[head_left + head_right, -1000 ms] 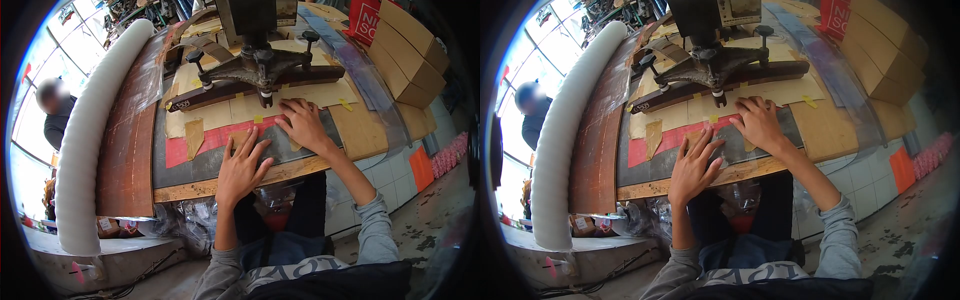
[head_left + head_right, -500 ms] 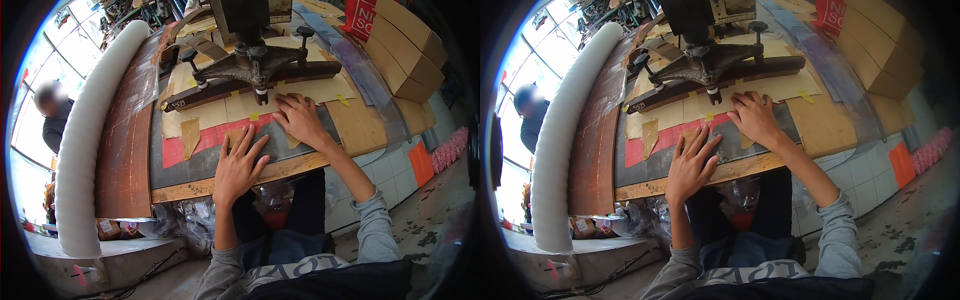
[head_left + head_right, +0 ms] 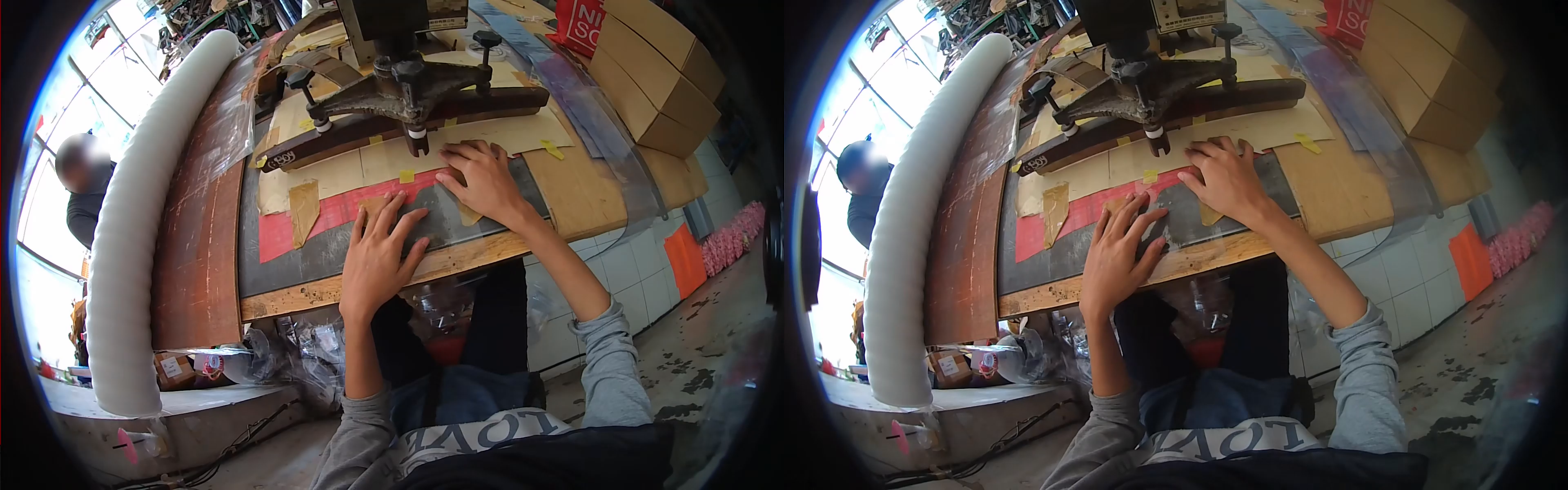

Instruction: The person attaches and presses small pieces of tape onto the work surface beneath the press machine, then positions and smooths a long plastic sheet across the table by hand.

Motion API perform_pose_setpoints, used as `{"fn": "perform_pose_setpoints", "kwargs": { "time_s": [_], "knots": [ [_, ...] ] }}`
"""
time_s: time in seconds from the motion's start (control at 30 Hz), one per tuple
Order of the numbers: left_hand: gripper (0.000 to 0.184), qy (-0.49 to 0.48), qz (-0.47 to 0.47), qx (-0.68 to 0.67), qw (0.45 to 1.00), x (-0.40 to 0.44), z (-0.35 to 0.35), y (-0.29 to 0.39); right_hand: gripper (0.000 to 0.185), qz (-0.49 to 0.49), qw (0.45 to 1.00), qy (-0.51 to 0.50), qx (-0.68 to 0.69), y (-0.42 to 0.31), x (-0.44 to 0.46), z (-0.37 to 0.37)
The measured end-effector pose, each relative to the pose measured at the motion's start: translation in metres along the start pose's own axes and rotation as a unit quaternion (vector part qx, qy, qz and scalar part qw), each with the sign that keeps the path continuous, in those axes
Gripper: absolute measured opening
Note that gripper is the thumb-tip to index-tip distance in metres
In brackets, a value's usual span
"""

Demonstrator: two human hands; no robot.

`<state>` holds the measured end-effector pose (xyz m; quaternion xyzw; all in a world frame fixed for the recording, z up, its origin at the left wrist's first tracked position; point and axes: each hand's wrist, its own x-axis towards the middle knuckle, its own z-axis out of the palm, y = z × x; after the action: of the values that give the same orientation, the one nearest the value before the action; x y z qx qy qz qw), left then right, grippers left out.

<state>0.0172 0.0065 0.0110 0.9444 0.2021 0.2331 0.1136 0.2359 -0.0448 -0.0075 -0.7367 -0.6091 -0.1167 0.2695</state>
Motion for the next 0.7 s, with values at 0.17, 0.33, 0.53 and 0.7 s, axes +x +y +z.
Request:
{"fn": "perform_pose_setpoints", "kwargs": {
  "time_s": [0.17, 0.33, 0.53, 0.7],
  "knots": [
    [0.036, 0.019, 0.013, -0.018, 1.000, -0.001, -0.002, -0.001, 0.028, -0.013, 0.999, 0.030, 0.018, -0.001, -0.002, -0.003],
    [0.033, 0.029, 0.019, -0.054, 0.998, -0.001, -0.006, 0.000, 0.018, -0.025, 0.999, 0.028, 0.035, -0.004, 0.001, -0.014],
    [0.024, -0.033, 0.050, -0.178, 0.982, -0.004, -0.010, -0.001, 0.017, -0.004, 0.996, 0.056, 0.063, 0.000, 0.001, -0.014],
    [0.016, -0.061, 0.070, -0.251, 0.963, -0.005, -0.012, -0.004, 0.028, 0.028, 0.989, 0.114, 0.086, 0.015, 0.006, 0.004]
  ]
}}
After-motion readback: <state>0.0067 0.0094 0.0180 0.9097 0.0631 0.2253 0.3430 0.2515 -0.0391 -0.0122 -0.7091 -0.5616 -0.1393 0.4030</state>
